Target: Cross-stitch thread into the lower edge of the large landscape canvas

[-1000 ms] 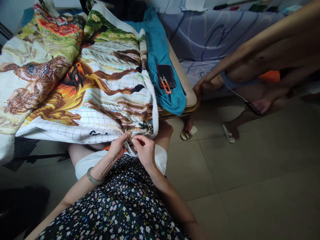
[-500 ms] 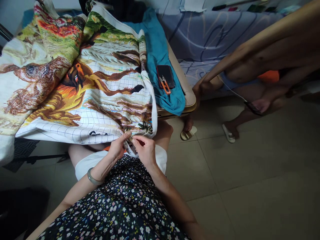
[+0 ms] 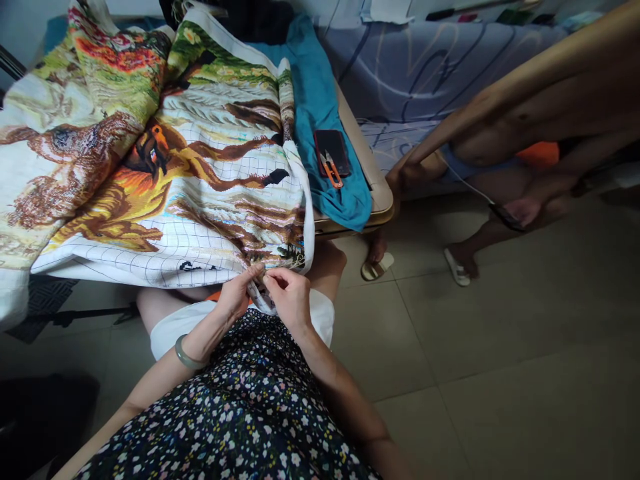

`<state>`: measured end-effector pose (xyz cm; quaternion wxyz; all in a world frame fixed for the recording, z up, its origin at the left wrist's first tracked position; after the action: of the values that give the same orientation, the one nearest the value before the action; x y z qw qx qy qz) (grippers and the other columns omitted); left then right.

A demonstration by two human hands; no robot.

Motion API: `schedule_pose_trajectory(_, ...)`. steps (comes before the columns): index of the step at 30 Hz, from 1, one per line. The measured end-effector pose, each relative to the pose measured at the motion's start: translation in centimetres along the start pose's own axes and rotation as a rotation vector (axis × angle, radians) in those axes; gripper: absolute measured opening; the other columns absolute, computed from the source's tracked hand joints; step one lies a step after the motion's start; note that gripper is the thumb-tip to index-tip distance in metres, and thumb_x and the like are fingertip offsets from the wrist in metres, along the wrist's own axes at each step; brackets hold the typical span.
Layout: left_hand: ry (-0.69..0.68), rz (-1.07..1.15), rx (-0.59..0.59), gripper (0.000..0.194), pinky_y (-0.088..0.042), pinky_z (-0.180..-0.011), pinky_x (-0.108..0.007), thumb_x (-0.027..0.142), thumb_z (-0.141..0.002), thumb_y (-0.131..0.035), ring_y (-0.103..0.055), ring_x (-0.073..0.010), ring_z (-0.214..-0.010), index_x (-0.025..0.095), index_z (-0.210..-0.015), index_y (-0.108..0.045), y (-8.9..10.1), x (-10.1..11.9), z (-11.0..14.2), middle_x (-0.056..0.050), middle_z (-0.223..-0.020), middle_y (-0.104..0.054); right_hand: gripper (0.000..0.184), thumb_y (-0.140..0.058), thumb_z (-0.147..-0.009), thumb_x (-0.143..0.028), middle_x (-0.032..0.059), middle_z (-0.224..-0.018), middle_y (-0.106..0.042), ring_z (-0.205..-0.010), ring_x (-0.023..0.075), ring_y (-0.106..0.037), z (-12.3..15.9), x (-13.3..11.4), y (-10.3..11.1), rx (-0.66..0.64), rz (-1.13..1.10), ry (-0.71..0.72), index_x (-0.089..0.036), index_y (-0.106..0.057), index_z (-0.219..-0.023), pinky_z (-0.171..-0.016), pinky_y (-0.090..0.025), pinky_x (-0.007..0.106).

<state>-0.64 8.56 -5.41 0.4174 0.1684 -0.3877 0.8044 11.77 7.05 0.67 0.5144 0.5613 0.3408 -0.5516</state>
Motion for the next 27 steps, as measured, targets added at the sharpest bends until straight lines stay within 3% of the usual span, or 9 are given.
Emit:
schedule_pose_trajectory(10, -0.012, -0.038, 0.018, 0.036, -0.049, -0.066, -0.030, 0.032, -0.042, -0.090, -0.058, -0.0131, -0.057, 0.014, -0.061, -0.065, 0.27, 0.14, -0.35, -0.001, -0.060, -0.065, 0.017, -0.064, -0.074, -0.030, 0.0030, -0.071, -0.071, -0.052, 0.0120, -0.058, 0.89, 0.64, -0.02, 0.099, -0.069, 0.013, -0.016, -0.072, -0.078, -0.051, -0.050, 0.024)
schedule_pose_trajectory(27, -0.012, 0.041, 0.061, 0.030, -0.049, -0.067, -0.027, 0.024, -0.041, -0.086, -0.059, -0.0121, -0.060, 0.013, -0.062, -0.068, 0.11, 0.20, -0.10, -0.002, -0.064, -0.067, 0.015, -0.064, -0.076, -0.030, 0.0022, -0.068, -0.069, -0.050, 0.0122, -0.056, 0.53, 0.53, 0.09, 0.127, -0.048, 0.084, -0.018, -0.072, -0.076, -0.050, -0.048, 0.025)
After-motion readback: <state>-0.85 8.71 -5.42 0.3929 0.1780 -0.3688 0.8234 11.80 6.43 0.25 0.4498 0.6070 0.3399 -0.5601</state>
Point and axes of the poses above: each hand's wrist, its own z-axis away from the middle knuckle, its own y-axis out of the back of the hand, x = y × z, the point moved 9 cm from there along -z, towards the middle knuckle
